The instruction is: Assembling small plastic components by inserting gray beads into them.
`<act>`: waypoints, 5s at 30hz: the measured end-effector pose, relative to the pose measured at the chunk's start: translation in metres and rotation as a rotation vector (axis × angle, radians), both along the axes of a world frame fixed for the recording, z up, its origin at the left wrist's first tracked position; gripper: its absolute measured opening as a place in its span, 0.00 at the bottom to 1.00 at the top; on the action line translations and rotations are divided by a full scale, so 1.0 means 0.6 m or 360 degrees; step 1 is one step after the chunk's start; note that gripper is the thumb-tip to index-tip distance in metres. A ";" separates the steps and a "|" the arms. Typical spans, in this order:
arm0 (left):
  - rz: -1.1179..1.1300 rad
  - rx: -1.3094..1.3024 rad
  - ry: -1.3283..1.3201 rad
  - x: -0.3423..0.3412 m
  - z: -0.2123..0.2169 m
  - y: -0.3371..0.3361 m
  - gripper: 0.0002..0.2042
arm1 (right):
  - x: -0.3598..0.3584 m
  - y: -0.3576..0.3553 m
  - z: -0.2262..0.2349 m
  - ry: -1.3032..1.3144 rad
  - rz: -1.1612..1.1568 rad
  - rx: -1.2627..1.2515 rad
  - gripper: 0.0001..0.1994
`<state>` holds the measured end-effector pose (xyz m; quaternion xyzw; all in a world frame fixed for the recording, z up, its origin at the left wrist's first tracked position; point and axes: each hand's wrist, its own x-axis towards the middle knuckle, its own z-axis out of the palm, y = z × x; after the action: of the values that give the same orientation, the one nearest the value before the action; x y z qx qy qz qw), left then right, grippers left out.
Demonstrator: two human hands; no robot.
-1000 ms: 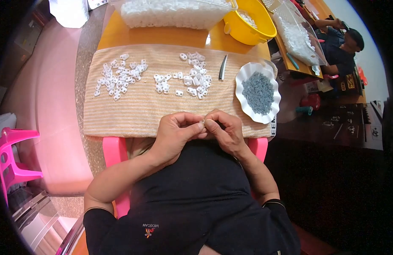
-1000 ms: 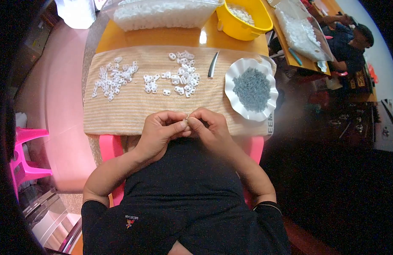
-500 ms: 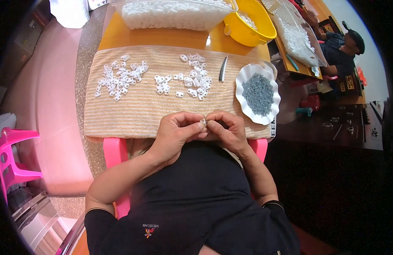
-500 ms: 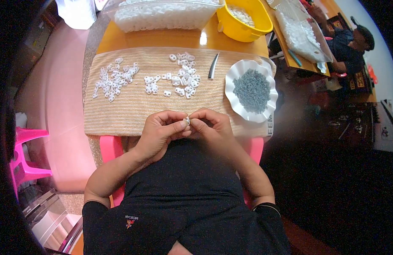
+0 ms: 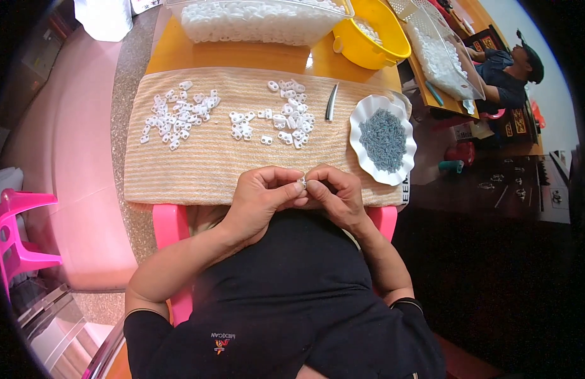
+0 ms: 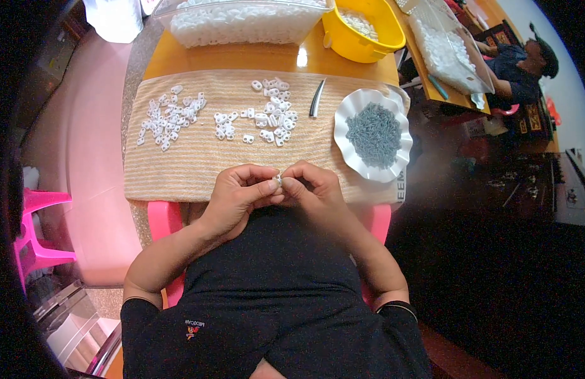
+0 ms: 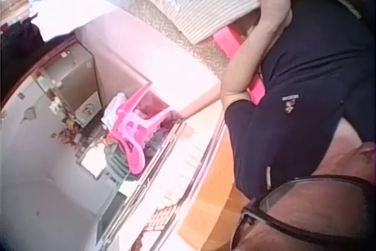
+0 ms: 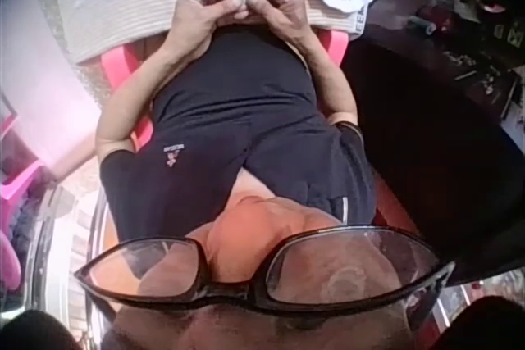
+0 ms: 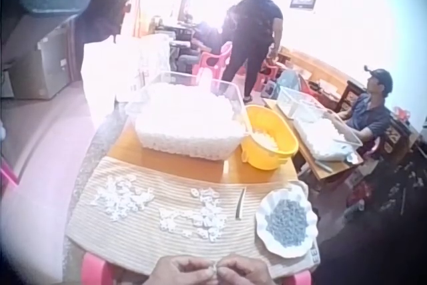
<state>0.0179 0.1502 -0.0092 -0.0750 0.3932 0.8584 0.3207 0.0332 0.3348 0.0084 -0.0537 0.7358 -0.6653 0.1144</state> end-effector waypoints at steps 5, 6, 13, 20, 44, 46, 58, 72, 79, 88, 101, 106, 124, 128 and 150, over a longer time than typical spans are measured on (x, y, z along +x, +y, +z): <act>0.0007 -0.0038 0.0029 0.000 0.002 0.002 0.08 | -0.002 0.001 0.000 0.0075 0.0032 0.0171 0.06; 0.0008 -0.0038 0.0032 0.001 0.001 0.003 0.08 | -0.002 0.000 0.003 0.0078 0.0032 0.0171 0.06; 0.0031 -0.0063 0.0063 0.004 -0.002 0.006 0.08 | 0.000 0.001 -0.004 0.0069 0.0003 0.0238 0.08; 0.0001 0.0011 0.0048 0.003 0.002 0.000 0.08 | -0.002 0.004 -0.003 -0.0016 0.0012 0.0191 0.06; 0.0208 0.0120 -0.0055 0.003 0.006 -0.013 0.08 | -0.126 -0.003 0.024 0.0722 0.0234 0.0914 0.08; 0.0232 0.0115 -0.0055 0.004 0.004 -0.015 0.08 | -0.133 -0.016 0.018 0.0808 0.0257 0.1082 0.08; 0.0296 0.0152 -0.0071 0.002 0.003 -0.015 0.07 | -0.135 -0.029 0.027 0.0819 0.0276 0.1601 0.08; 0.0279 0.0127 -0.0063 -0.001 0.007 -0.015 0.08 | -0.138 -0.021 0.017 0.0819 0.0303 0.1548 0.06; 0.0274 0.0136 -0.0066 0.000 0.005 -0.017 0.07 | -0.138 -0.021 0.024 0.0863 0.0278 0.1379 0.04; 0.0265 0.0106 -0.0072 0.000 0.006 -0.015 0.07 | -0.192 -0.006 0.025 0.0974 0.0089 0.1281 0.07; 0.0259 0.0128 -0.0085 0.001 0.004 -0.016 0.07 | -0.232 -0.006 -0.002 0.1057 0.0180 0.1445 0.06; 0.0252 0.0123 -0.0075 0.000 0.004 -0.015 0.07 | -0.219 0.004 -0.004 0.1143 0.0023 0.1257 0.05; 0.0262 0.0076 -0.0087 -0.001 0.008 -0.014 0.09 | -0.105 0.018 0.024 -0.0101 -0.0215 0.0000 0.10; 0.0264 0.0087 -0.0078 -0.002 0.008 -0.013 0.08 | -0.098 0.024 0.016 -0.0153 -0.0230 -0.0117 0.10; 0.0284 0.0085 -0.0074 -0.003 0.007 -0.011 0.08 | -0.072 0.025 0.016 0.0697 0.0062 0.0797 0.07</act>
<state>0.0164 0.1434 -0.0049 -0.1212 0.3543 0.8918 0.2539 -0.0099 0.3498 0.0181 -0.1797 0.8824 -0.4342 -0.0243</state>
